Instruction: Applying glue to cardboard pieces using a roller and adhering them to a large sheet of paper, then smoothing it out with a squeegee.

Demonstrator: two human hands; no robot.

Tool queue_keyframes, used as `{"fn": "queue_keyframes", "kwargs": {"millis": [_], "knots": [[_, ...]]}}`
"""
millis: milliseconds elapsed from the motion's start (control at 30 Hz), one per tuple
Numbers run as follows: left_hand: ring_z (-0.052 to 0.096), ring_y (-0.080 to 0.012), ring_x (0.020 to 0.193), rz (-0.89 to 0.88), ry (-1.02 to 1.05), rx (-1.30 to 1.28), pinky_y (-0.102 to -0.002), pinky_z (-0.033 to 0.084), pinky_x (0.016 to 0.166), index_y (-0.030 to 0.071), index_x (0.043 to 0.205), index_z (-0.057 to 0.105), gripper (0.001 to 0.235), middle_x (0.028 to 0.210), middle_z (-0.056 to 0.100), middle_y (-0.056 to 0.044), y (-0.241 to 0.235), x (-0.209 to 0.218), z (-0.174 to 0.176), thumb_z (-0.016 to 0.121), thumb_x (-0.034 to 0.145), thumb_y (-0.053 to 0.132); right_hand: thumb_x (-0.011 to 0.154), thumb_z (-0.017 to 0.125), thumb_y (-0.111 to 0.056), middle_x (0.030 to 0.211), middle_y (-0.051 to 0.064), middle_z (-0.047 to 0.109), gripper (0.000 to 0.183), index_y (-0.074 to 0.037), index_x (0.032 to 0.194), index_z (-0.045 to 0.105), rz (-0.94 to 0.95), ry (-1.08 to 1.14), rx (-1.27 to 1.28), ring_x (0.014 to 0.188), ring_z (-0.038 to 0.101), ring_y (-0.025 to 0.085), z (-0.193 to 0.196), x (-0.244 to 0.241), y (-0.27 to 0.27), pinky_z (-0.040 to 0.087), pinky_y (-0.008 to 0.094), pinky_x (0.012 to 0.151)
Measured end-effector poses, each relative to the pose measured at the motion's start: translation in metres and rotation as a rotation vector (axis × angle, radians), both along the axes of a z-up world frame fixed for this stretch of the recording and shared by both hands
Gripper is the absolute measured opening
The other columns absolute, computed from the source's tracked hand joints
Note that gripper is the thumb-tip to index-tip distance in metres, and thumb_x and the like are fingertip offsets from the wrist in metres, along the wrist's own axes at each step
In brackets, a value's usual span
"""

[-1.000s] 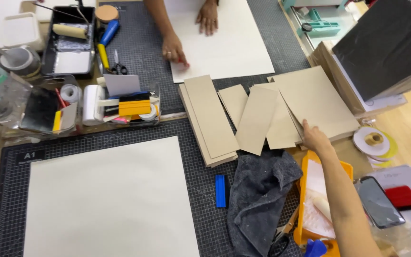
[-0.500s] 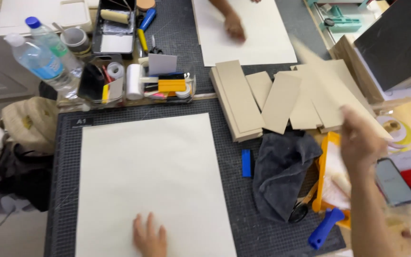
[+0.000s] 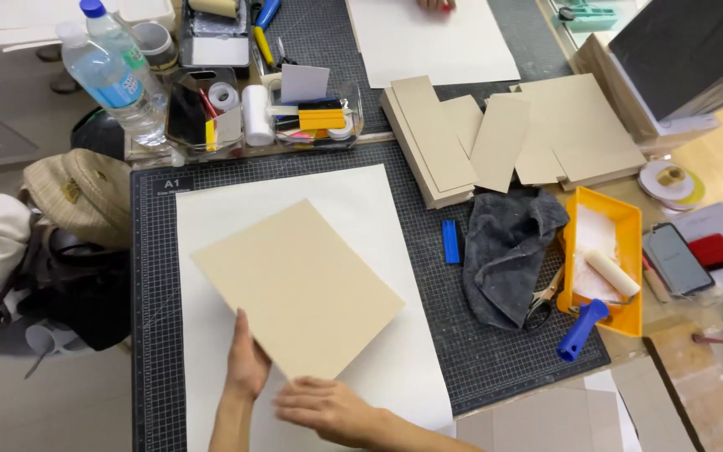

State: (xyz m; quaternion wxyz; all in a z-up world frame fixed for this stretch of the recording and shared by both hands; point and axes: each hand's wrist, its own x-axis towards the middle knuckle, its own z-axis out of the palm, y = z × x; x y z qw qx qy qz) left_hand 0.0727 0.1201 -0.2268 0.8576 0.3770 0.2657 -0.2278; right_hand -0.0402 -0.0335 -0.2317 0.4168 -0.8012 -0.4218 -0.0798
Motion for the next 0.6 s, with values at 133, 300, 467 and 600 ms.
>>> {"fn": "queue_keyframes", "kwargs": {"millis": [133,300,467,600], "knots": [[0.056,-0.0239,0.125,-0.07,-0.341,0.537,-0.036,0.041,0.111,0.006,0.142,0.042,0.063,0.14,0.058,-0.014,0.032,0.003,-0.085,0.064,0.083,0.005,0.111,0.045,-0.009,0.156,0.021,0.044,0.035,-0.006,0.146,0.046,0.204,0.089,-0.105,0.139,0.051,0.032,-0.039,0.039,-0.04,0.042,0.048,0.115],[0.068,-0.024,0.108,-0.31,-0.128,0.917,-0.036,0.051,0.093,0.007,0.135,0.053,0.061,0.123,0.071,-0.014,0.052,0.016,-0.112,0.076,0.078,0.014,0.09,0.075,-0.026,0.161,0.025,0.027,0.086,-0.002,0.156,0.025,-0.861,-0.036,-0.355,0.148,0.027,0.041,-0.089,0.187,-0.214,0.021,0.052,0.123],[0.052,-0.0365,0.123,-0.094,-0.515,1.363,-0.048,0.04,0.106,0.002,0.141,0.049,0.073,0.135,0.053,-0.021,0.045,0.007,-0.159,0.078,0.076,0.019,0.077,0.07,-0.065,0.159,0.031,0.01,0.098,-0.018,0.153,0.031,-1.309,0.55,-0.43,0.148,0.011,0.048,-0.047,0.286,-0.322,0.015,0.07,0.111],[0.035,-0.0486,0.137,-0.003,-0.665,1.532,-0.062,0.035,0.108,0.008,0.144,0.047,0.069,0.151,0.035,-0.027,0.041,-0.016,-0.176,0.072,0.081,0.019,0.064,0.074,-0.076,0.152,0.024,0.028,0.119,-0.021,0.157,0.024,-1.301,0.786,-0.61,0.142,0.027,0.042,-0.026,0.316,-0.345,0.022,0.067,0.108]]}}
